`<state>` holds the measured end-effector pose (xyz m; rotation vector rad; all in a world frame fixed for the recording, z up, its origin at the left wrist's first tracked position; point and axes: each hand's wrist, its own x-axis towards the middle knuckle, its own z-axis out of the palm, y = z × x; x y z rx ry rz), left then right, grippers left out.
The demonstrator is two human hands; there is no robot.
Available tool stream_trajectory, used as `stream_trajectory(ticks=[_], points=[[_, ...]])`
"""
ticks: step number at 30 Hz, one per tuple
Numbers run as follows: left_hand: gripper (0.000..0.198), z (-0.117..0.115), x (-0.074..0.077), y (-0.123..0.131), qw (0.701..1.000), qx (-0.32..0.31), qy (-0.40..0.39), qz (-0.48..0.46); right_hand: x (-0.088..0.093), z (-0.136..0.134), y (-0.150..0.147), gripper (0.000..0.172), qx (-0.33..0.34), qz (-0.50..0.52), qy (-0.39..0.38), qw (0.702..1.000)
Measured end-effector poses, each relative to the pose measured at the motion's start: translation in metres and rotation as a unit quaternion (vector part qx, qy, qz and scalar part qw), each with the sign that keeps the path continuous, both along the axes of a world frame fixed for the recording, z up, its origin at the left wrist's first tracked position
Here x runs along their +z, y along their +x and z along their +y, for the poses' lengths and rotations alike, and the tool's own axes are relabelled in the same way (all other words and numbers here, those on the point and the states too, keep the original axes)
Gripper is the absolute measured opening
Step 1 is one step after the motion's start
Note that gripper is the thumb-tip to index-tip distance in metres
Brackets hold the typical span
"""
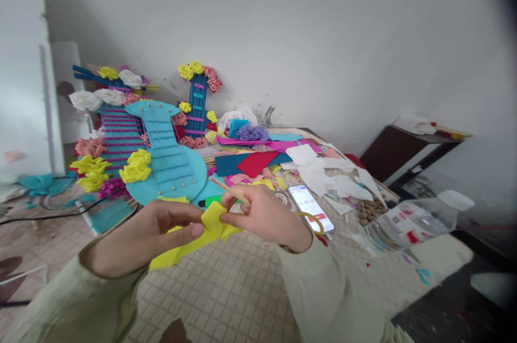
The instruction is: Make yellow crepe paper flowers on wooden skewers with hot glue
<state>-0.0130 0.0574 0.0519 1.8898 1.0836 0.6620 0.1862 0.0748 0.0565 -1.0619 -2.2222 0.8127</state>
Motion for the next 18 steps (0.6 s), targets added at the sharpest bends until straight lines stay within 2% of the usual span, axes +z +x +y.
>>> stream_trajectory(ticks=[2, 6, 10, 15, 18], points=[[0.019, 0.0, -0.003, 0.005, 0.998, 0.021, 0.033, 0.041, -0.002, 0.0, -0.001, 0.005, -0.002, -0.003, -0.001, 1.0], [0.02, -0.002, -0.011, 0.017, 0.984, 0.103, 0.098, 0.104, -0.005, 0.001, -0.003, 0.005, -0.006, -0.009, 0.009, 1.0], [0.02, -0.001, -0.017, 0.02, 0.989, 0.13, 0.075, 0.003, -0.004, 0.001, -0.001, 0.01, -0.005, -0.013, 0.027, 1.0], [0.016, 0.004, -0.025, 0.015, 0.985, 0.143, 0.026, -0.088, 0.001, -0.003, 0.006, 0.036, 0.003, -0.02, 0.066, 0.998], [0.011, 0.006, -0.029, 0.014, 0.98, 0.151, -0.006, -0.129, 0.002, -0.005, 0.008, 0.032, 0.018, -0.072, 0.071, 0.995]])
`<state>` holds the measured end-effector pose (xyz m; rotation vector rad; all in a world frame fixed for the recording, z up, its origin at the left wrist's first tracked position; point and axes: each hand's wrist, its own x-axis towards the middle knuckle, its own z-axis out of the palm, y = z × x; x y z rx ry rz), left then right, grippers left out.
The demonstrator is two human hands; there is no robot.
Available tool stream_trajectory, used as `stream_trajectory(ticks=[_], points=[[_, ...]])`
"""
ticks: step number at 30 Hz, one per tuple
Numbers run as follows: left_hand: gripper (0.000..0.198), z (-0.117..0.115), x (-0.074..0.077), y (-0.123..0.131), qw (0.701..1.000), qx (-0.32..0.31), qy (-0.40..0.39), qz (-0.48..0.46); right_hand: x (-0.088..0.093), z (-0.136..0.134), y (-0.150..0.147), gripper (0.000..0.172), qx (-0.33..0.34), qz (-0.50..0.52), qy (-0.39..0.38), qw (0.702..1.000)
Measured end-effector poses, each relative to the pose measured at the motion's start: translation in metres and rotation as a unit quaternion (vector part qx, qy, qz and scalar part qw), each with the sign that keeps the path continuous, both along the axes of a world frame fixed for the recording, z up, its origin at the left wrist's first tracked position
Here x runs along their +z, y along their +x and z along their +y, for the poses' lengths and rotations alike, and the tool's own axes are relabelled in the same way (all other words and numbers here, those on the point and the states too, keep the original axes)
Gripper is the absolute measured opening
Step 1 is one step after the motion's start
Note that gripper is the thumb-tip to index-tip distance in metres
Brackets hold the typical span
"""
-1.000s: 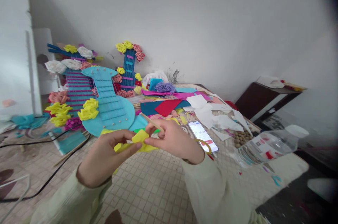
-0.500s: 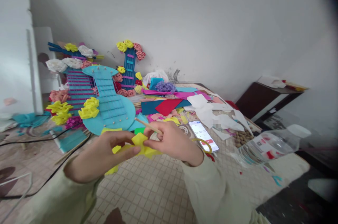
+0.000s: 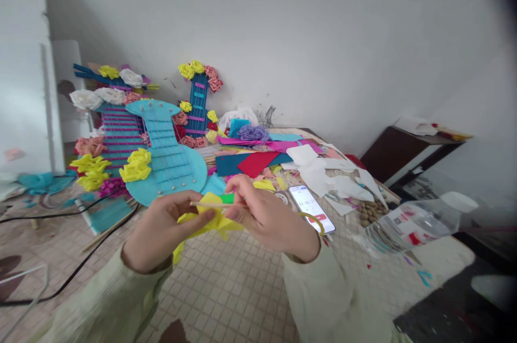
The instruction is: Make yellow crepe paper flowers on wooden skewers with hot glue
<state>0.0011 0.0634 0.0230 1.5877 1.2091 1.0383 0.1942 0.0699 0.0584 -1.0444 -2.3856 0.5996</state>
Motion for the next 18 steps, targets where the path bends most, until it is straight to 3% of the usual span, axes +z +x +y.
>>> stream_trajectory(ticks=[4, 9, 18], points=[[0.021, -0.0001, -0.0003, 0.0021, 1.0, -0.005, -0.018, -0.017, -0.0018, 0.0012, -0.0011, 0.028, -0.002, -0.074, 0.073, 0.995], [0.024, -0.0003, 0.0058, 0.0029, 0.995, 0.0, -0.01, 0.099, -0.004, 0.0049, -0.0005, 0.036, 0.033, -0.109, 0.16, 0.981], [0.024, -0.002, 0.0072, 0.0037, 0.987, -0.023, 0.038, 0.154, -0.0061, 0.0091, -0.0012, 0.033, 0.015, -0.121, 0.183, 0.976]])
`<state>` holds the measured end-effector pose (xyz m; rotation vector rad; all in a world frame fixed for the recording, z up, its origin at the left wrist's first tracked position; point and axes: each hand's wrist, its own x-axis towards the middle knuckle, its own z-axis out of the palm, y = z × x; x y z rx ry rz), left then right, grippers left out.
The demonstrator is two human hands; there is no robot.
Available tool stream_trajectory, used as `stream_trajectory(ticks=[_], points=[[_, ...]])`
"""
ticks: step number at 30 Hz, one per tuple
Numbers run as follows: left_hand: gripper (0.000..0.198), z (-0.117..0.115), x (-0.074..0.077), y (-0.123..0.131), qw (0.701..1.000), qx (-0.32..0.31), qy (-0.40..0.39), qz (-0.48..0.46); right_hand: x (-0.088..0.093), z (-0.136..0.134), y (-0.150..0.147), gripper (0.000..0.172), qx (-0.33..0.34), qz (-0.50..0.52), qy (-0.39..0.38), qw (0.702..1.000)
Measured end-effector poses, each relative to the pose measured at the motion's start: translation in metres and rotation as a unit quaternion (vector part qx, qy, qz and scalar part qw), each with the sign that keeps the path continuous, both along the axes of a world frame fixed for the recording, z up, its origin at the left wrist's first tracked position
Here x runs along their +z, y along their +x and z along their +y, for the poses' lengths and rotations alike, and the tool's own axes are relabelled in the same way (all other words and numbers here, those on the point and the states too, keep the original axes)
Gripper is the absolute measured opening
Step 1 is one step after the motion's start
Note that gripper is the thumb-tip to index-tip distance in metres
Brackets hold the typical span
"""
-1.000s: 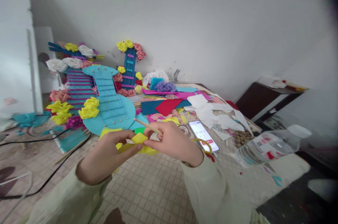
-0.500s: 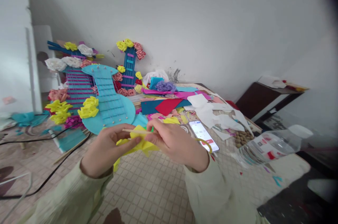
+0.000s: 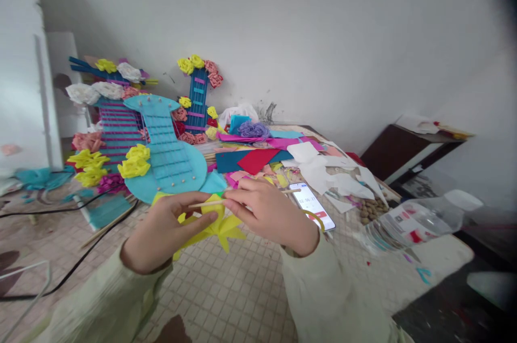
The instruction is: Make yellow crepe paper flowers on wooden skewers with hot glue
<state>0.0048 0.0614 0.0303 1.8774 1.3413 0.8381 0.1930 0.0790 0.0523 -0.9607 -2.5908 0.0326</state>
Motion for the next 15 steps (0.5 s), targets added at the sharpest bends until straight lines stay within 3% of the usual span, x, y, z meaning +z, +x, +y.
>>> stream_trajectory(ticks=[15], points=[[0.028, -0.002, 0.0053, -0.0001, 0.999, 0.008, 0.022, 0.029, -0.007, 0.0, -0.0036, 0.021, 0.017, 0.114, -0.067, 0.991]])
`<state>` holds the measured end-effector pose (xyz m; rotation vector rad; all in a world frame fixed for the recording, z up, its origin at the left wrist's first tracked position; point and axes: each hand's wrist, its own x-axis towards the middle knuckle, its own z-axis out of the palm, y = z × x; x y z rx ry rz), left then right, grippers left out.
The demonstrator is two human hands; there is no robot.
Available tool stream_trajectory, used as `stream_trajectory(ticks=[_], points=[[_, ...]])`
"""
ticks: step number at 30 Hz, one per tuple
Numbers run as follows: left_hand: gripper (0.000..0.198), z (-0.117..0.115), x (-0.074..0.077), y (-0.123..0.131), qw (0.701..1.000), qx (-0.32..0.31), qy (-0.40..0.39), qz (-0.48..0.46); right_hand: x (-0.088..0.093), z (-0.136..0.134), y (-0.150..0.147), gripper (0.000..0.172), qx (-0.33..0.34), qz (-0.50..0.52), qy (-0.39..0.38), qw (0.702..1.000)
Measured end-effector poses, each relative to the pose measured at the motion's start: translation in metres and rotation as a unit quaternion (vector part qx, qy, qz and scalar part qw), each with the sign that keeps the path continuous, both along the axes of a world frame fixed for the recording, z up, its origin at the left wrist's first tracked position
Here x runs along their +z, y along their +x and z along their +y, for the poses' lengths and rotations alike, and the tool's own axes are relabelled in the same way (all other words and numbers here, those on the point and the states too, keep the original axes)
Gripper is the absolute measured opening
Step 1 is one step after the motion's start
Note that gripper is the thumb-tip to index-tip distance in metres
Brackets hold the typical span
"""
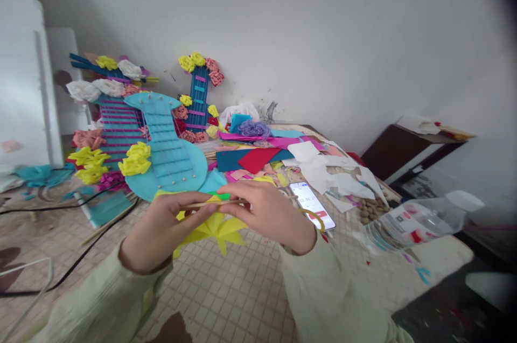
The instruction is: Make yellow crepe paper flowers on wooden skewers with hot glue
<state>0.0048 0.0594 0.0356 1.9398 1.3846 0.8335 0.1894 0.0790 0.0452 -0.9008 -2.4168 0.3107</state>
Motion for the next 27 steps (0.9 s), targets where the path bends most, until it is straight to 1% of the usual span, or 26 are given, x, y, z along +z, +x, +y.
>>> stream_trajectory(ticks=[2, 5, 6, 8, 9, 11, 13, 15, 17, 19, 20, 21, 24, 25, 27], points=[[0.029, 0.0, -0.001, -0.001, 1.0, 0.001, -0.009, 0.0, 0.0, 0.002, 0.001, 0.019, 0.006, 0.004, 0.008, 1.0], [0.031, 0.001, -0.002, -0.003, 1.0, 0.017, -0.025, -0.005, 0.0, 0.006, 0.005, 0.015, 0.01, 0.014, 0.049, 0.999], [0.031, 0.002, -0.003, -0.004, 0.999, 0.023, -0.035, -0.012, 0.002, 0.008, 0.007, 0.015, 0.0, 0.029, 0.063, 0.998], [0.032, 0.002, -0.003, -0.006, 0.997, 0.031, -0.056, -0.034, 0.005, 0.01, 0.013, 0.015, -0.044, 0.092, 0.079, 0.992], [0.032, 0.003, -0.003, -0.006, 0.996, 0.033, -0.064, -0.043, 0.008, 0.01, 0.016, 0.014, -0.07, 0.141, 0.073, 0.985], [0.031, 0.003, -0.002, -0.007, 0.996, 0.038, -0.069, -0.046, 0.014, 0.008, 0.022, 0.014, -0.101, 0.257, 0.016, 0.961], [0.03, 0.004, -0.002, -0.008, 0.996, 0.045, -0.063, -0.044, 0.019, 0.006, 0.027, 0.014, -0.073, 0.365, -0.071, 0.925], [0.03, 0.005, -0.001, -0.009, 0.995, 0.049, -0.064, -0.05, 0.023, 0.005, 0.031, 0.016, -0.01, 0.439, -0.139, 0.888], [0.031, 0.006, -0.001, -0.011, 0.994, 0.051, -0.067, -0.063, 0.025, 0.005, 0.033, 0.023, 0.057, 0.471, -0.185, 0.861], [0.031, 0.007, -0.002, -0.013, 0.994, 0.057, -0.063, -0.067, 0.024, 0.007, 0.033, 0.028, 0.099, 0.476, -0.219, 0.846], [0.03, 0.007, -0.002, -0.014, 0.994, 0.062, -0.059, -0.066, 0.023, 0.008, 0.032, 0.027, 0.106, 0.469, -0.23, 0.846], [0.03, 0.007, -0.003, -0.015, 0.994, 0.065, -0.056, -0.064, 0.021, 0.009, 0.031, 0.025, 0.103, 0.454, -0.236, 0.853], [0.028, 0.008, -0.005, -0.017, 0.994, 0.059, -0.06, -0.071, 0.016, 0.009, 0.027, 0.008, 0.081, 0.366, -0.247, 0.894], [0.028, 0.008, -0.006, -0.017, 0.993, 0.057, -0.063, -0.078, 0.014, 0.008, 0.026, 0.008, 0.081, 0.324, -0.257, 0.907], [0.027, 0.008, -0.006, -0.017, 0.992, 0.053, -0.069, -0.094, 0.012, 0.005, 0.023, 0.014, 0.086, 0.248, -0.273, 0.926]])
